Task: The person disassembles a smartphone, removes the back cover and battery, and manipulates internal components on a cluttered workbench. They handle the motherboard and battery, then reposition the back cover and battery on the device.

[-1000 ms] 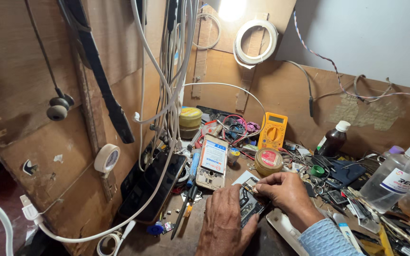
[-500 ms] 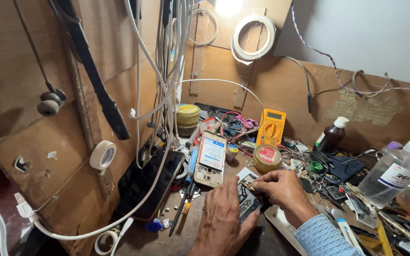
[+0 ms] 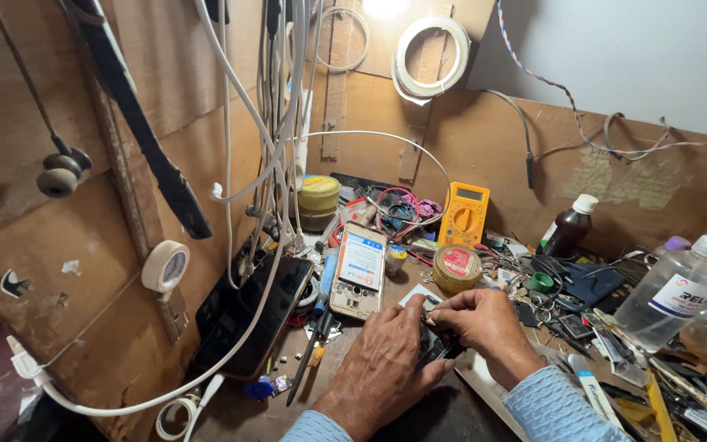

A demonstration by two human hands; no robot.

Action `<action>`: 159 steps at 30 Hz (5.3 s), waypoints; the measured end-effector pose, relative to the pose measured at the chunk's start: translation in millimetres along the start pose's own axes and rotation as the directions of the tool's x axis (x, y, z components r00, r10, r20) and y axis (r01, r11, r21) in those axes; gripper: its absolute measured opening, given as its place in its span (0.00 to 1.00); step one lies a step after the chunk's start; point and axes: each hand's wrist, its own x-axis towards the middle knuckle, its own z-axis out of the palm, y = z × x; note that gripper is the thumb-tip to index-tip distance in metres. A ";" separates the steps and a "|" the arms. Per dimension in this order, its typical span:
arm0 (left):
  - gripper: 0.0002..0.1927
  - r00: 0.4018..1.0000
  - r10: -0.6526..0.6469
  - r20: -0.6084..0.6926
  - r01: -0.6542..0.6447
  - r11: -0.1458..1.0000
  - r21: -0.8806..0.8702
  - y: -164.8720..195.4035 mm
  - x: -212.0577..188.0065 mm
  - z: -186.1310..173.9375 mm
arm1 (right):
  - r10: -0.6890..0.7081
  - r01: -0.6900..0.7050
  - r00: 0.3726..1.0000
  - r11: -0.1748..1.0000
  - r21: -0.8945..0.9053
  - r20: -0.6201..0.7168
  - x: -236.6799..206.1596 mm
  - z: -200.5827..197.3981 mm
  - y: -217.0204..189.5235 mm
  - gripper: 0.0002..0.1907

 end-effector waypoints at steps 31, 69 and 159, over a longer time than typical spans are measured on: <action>0.30 0.978 0.058 0.199 -0.075 0.994 0.079 10.8 9.3 -9.2 | -0.286 0.263 0.953 0.944 -0.200 -0.098 -19.8 -7.9 1.4 0.10; 0.49 0.998 0.026 -0.062 -0.024 0.999 0.039 12.3 -17.2 -5.4 | -0.167 0.131 0.984 0.910 -0.393 -0.059 12.5 5.6 1.3 0.16; 0.51 0.999 -0.005 -0.041 0.008 0.998 0.056 16.7 -18.4 -6.0 | -0.769 0.778 0.503 0.203 -0.594 0.395 -61.9 -20.7 -25.2 0.16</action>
